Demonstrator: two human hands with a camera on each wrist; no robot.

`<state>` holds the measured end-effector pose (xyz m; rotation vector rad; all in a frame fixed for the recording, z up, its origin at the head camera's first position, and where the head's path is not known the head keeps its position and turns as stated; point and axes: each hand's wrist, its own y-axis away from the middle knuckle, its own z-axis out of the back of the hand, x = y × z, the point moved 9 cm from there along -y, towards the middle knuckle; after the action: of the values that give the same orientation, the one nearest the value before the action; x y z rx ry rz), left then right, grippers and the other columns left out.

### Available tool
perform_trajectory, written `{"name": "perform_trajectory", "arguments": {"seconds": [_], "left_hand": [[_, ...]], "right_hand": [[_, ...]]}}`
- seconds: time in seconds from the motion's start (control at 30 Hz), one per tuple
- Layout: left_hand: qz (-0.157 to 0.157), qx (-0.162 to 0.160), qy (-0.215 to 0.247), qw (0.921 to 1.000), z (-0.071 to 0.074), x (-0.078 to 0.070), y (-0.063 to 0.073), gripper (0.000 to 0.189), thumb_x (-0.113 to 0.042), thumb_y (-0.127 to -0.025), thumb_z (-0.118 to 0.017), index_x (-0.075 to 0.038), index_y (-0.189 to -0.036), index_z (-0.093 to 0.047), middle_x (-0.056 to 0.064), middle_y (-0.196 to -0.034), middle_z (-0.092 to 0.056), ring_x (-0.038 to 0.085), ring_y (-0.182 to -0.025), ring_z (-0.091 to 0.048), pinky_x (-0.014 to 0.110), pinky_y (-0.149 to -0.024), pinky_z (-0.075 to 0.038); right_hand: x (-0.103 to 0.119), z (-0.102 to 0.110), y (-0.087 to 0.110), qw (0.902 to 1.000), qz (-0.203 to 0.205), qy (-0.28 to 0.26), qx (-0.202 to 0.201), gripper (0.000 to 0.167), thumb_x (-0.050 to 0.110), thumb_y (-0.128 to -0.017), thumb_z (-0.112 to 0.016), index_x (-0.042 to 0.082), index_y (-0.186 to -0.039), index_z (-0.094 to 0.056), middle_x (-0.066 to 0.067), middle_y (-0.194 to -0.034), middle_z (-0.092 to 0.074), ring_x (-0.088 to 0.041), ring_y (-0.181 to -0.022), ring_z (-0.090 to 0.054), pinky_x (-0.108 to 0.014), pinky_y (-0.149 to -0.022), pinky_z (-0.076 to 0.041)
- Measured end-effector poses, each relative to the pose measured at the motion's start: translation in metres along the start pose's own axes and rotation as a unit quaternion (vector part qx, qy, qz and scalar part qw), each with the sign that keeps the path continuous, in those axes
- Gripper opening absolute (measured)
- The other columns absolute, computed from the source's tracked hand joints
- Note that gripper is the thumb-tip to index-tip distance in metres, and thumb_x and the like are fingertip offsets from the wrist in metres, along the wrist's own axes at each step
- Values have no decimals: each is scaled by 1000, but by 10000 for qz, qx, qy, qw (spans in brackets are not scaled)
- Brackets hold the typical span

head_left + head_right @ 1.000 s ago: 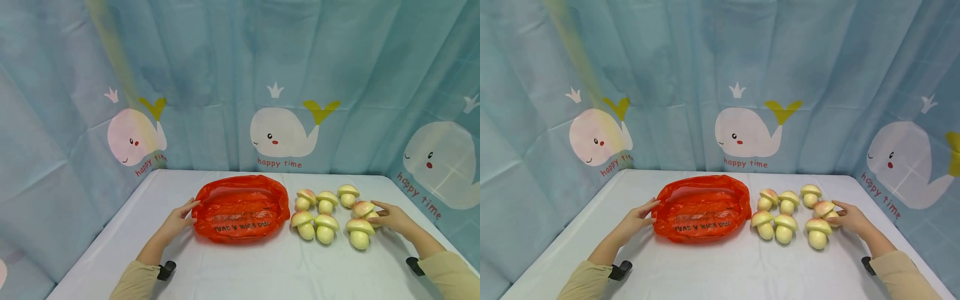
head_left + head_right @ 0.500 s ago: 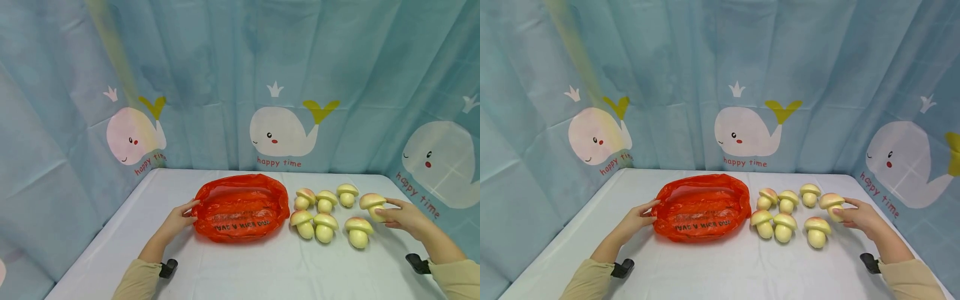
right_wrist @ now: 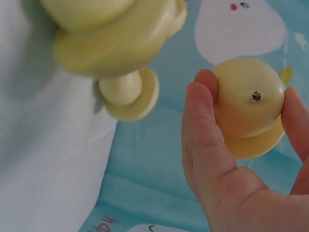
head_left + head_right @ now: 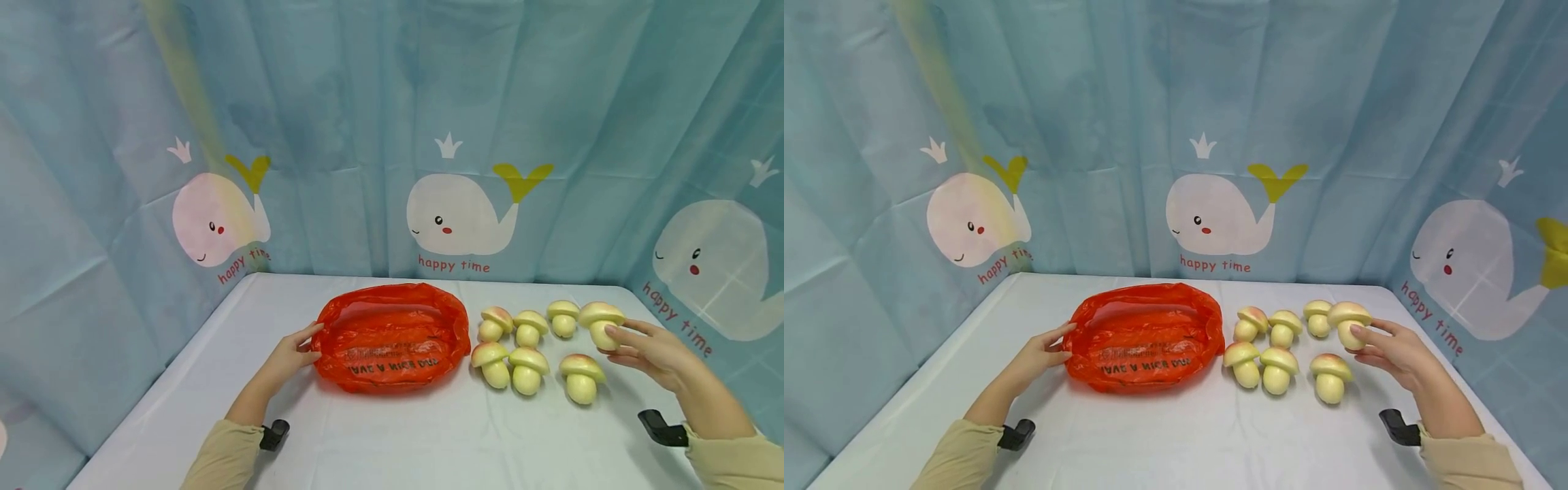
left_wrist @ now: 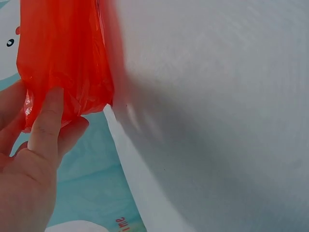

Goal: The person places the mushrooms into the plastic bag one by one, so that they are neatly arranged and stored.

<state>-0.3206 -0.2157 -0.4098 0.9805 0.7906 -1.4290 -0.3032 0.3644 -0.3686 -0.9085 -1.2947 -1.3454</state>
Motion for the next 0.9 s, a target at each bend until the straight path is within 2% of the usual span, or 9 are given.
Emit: {"name": "perform_trajectory", "arguments": {"seconds": [0.07,0.1,0.17,0.27,0.4,0.5,0.6,0.9], "left_hand": [[-24,-12,24,10000,0,0,0,59,6,-91,-54,1,-148,-37,23,-157,-21,50,-134,-34,48,-99,-45],[-46,-29,42,10000,-1,0,0,59,8,-91,-54,1,-147,-37,23,-157,-21,50,-134,-34,48,-99,-45],[-137,-72,56,9999,-1,-1,0,60,11,-89,-53,3,-147,-37,25,-156,-21,50,-133,-35,48,-98,-45],[-297,-121,73,9995,-1,-3,-1,60,15,-88,-51,7,-145,-36,27,-155,-22,50,-133,-35,48,-100,-43],[-380,-104,23,9992,-3,-5,-2,63,18,-86,-51,7,-145,-36,28,-154,-23,50,-134,-32,48,-101,-41],[-324,-77,-41,9994,-5,-5,-3,65,19,-84,-51,6,-146,-36,27,-155,-22,48,-137,-28,48,-102,-40],[-249,-33,-90,9996,-6,-5,-3,67,19,-84,-51,4,-148,-34,26,-156,-21,46,-140,-24,48,-103,-39],[-222,-27,-107,9997,-4,-3,-2,70,20,-84,-52,3,-149,-32,26,-156,-22,47,-140,-23,48,-102,-40]], "right_hand": [[2,-6,-1,9986,90,-490,151,78,18,-100,-52,-19,-144,2,2,-94,-63,-12,-84,-68,-29,-78,-57],[4,-9,-2,9970,121,-739,211,67,16,-100,-51,-17,-143,-12,1,-95,-63,-14,-85,-68,-30,-78,-57],[6,-16,-3,9934,184,-1084,336,48,14,-101,-49,-10,-135,-26,0,-97,-64,-15,-87,-68,-30,-79,-57],[9,-24,-4,9882,201,-1464,414,28,14,-101,-50,1,-122,-38,-1,-97,-65,-18,-88,-69,-32,-80,-57],[13,-32,-5,9805,220,-1888,492,8,14,-100,-51,10,-106,-55,-2,-96,-66,-19,-87,-69,-32,-79,-58],[17,-38,-5,9716,235,-2257,668,16,12,-101,-49,16,-96,-64,-3,-96,-66,-20,-88,-69,-33,-80,-58],[22,-47,-6,9642,265,-2493,858,18,12,-101,-49,16,-96,-66,-4,-97,-66,-21,-90,-68,-33,-81,-57],[41,-75,-13,9568,302,-2660,1132,17,12,-101,-49,13,-98,-66,-6,-99,-67,-21,-92,-67,-33,-83,-56]]}}
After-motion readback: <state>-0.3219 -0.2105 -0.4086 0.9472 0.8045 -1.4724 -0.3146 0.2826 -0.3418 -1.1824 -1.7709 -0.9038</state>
